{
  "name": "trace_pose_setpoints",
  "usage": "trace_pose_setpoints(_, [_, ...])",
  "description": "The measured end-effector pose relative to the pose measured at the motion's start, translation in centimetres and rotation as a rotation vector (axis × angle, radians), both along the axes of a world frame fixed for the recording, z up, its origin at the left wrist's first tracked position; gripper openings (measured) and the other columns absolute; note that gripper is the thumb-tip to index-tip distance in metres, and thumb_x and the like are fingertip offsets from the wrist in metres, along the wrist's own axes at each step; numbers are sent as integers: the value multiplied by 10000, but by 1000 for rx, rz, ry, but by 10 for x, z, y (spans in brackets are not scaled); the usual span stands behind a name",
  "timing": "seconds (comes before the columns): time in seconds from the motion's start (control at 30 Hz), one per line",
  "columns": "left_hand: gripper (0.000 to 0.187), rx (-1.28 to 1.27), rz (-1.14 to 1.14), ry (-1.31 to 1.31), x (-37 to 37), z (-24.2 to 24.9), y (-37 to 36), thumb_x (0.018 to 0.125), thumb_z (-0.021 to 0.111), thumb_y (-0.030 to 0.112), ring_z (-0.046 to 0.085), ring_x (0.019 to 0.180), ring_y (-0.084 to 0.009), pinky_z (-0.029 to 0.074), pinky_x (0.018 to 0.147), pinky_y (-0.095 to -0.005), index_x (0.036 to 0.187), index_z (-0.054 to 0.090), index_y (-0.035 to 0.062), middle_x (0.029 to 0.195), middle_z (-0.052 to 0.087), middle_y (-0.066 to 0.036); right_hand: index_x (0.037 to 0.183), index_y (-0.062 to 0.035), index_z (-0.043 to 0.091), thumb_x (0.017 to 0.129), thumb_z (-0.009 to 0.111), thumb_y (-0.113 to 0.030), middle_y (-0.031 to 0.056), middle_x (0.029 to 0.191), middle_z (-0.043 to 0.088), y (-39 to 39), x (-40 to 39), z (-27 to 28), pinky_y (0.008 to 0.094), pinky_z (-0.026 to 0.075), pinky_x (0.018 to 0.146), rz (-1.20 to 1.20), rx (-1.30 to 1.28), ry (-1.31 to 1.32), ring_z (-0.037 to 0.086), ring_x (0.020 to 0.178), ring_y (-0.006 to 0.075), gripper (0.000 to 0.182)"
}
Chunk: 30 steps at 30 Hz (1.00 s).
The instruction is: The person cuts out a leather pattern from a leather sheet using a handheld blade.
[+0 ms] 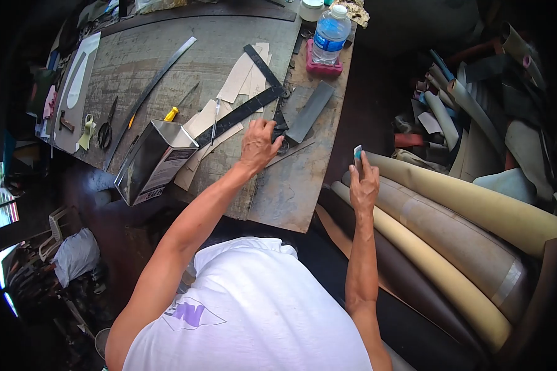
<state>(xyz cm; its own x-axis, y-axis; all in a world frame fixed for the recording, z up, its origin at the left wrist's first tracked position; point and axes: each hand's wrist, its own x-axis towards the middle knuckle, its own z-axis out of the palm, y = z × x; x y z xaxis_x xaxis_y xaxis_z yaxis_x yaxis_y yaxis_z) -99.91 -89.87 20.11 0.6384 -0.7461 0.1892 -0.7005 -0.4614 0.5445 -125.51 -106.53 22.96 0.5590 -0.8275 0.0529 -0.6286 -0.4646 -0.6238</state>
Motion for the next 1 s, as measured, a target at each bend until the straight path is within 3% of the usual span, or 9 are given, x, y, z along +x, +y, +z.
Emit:
trace_pose_setpoints(0.1, [297, 109, -4, -45, 4, -22, -18, 809, 766, 185, 578, 954, -314, 470, 845, -434, 1052, 678, 38, 983, 580, -135, 1394, -110, 609, 919, 707, -140, 105, 917, 558, 20, -41, -8, 376, 484, 771, -40, 117, -126, 566, 802, 238, 486])
trace_pose_setpoints(0.23, [166, -9, 6, -91, 13, -37, -16, 834, 728, 151, 605, 924, -322, 479, 822, -431, 953, 709, 37, 922, 617, -126, 1400, -104, 605, 924, 711, -115, 54, 916, 535, 42, -64, -11, 281, 445, 710, -116, 280, -195, 490, 769, 146, 487])
trace_pose_setpoints(0.33, [172, -221, 103, 54, 26, -29, 2, 860, 712, 147, 630, 825, -322, 499, 759, -422, 958, 707, 6, 861, 630, -138, 1395, -94, 606, 928, 707, -115, 50, 921, 548, 70, -43, 6, 293, 456, 724, -102, 306, -184, 516, 784, 152, 478])
trace_pose_setpoints(0.37, [203, -175, 135, 159, 29, -24, 16, 884, 705, 158, 661, 766, -308, 521, 723, -396, 995, 717, -12, 860, 664, -149, 1385, -88, 611, 929, 702, -110, 58, 929, 564, 82, -30, 12, 298, 466, 745, -49, 255, -210, 546, 806, 169, 466])
trace_pose_setpoints(0.47, [183, -83, 146, 402, 28, -8, 63, 878, 697, 155, 677, 867, -363, 523, 794, -427, 975, 730, 3, 918, 687, -182, 1368, -97, 621, 923, 700, -114, 112, 948, 598, 117, 9, 19, 341, 504, 759, 97, 194, -152, 614, 817, 242, 453])
trace_pose_setpoints(0.63, [176, -92, 198, 391, 21, -14, 130, 869, 709, 116, 692, 842, -337, 535, 766, -425, 988, 733, -11, 909, 691, -164, 1378, -118, 613, 945, 678, -167, 125, 989, 595, 171, 75, 1, 394, 528, 714, 286, 196, -132, 653, 803, 292, 440])
trace_pose_setpoints(0.73, [181, -93, 117, 376, 16, -17, 142, 882, 714, 124, 693, 825, -297, 536, 752, -367, 995, 728, -17, 920, 699, -154, 1403, -132, 590, 961, 654, -184, 135, 1002, 574, 191, 108, -8, 423, 537, 695, 329, 134, -77, 657, 804, 320, 450])
trace_pose_setpoints(0.87, [165, -185, 144, 406, 7, -33, 140, 882, 714, 124, 692, 809, -310, 534, 738, -384, 977, 733, -10, 880, 691, -149, 1438, -143, 553, 974, 632, -181, 163, 1015, 551, 209, 125, -50, 449, 544, 684, 334, 46, -48, 654, 808, 347, 472])
trace_pose_setpoints(1.0, [151, -74, 356, 486, 4, -32, 130, 885, 667, 64, 680, 789, -325, 526, 719, -410, 1029, 666, 19, 827, 668, -140, 1452, -179, 543, 994, 606, -208, 169, 994, 500, 213, 118, -55, 456, 543, 688, 322, 23, 185, 637, 809, 357, 463])
